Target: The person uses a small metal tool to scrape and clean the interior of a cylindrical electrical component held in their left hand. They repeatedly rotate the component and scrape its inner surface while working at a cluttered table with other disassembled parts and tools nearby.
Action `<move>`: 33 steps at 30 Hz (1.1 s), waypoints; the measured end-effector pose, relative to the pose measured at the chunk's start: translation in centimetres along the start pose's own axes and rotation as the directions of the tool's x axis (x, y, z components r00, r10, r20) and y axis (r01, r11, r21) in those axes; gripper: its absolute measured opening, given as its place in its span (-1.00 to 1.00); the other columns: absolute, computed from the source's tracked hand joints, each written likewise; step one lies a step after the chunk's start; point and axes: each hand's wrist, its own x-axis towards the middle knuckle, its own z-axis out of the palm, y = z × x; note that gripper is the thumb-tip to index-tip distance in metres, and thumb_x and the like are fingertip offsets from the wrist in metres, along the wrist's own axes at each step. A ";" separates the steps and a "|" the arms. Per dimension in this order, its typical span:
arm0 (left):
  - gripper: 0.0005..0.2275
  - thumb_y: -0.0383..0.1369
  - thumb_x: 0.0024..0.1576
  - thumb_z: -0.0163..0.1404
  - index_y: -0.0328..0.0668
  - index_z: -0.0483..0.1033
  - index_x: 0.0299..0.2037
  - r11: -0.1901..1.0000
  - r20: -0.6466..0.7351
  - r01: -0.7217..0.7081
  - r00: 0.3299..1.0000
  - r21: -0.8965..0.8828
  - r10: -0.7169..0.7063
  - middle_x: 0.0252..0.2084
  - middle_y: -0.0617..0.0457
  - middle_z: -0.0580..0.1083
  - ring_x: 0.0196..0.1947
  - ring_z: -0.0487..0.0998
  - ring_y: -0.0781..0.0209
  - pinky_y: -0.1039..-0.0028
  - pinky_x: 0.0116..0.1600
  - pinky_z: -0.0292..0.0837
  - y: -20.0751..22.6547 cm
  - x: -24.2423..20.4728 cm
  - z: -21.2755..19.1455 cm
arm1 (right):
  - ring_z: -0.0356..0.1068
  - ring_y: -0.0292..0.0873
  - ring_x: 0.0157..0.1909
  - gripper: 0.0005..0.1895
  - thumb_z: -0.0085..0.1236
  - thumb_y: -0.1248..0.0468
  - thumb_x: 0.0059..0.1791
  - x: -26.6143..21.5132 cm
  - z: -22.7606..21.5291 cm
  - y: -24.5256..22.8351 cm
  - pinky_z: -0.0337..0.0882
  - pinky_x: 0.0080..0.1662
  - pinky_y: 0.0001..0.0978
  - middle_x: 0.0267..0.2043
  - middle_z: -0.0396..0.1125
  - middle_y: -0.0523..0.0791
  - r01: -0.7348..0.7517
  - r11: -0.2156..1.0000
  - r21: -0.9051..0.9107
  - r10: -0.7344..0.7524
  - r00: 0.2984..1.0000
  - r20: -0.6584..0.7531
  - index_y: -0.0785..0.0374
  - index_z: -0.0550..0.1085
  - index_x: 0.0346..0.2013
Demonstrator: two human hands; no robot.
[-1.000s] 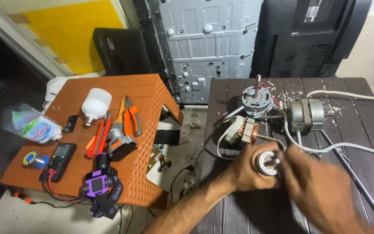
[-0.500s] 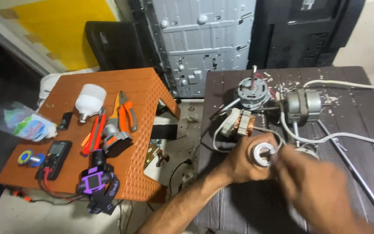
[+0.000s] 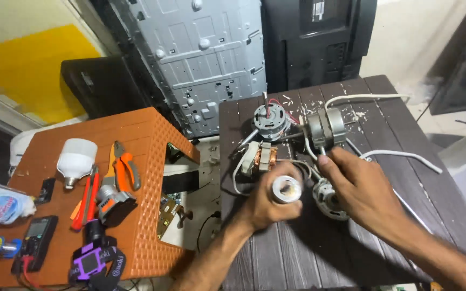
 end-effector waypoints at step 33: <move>-0.72 -0.37 -0.01 0.14 -0.07 0.29 -0.19 0.999 0.065 -0.018 0.998 0.044 0.015 -0.26 0.15 0.32 -0.33 0.36 0.30 0.48 -0.23 0.41 -2.9 -0.9 0.7 | 0.43 -0.44 -0.60 -0.80 0.04 -0.12 0.00 -2.0 1.2 1.3 0.51 -0.44 -0.51 -0.59 0.49 -0.46 0.302 0.940 -0.157 -0.260 0.935 0.241 -0.23 0.47 -0.44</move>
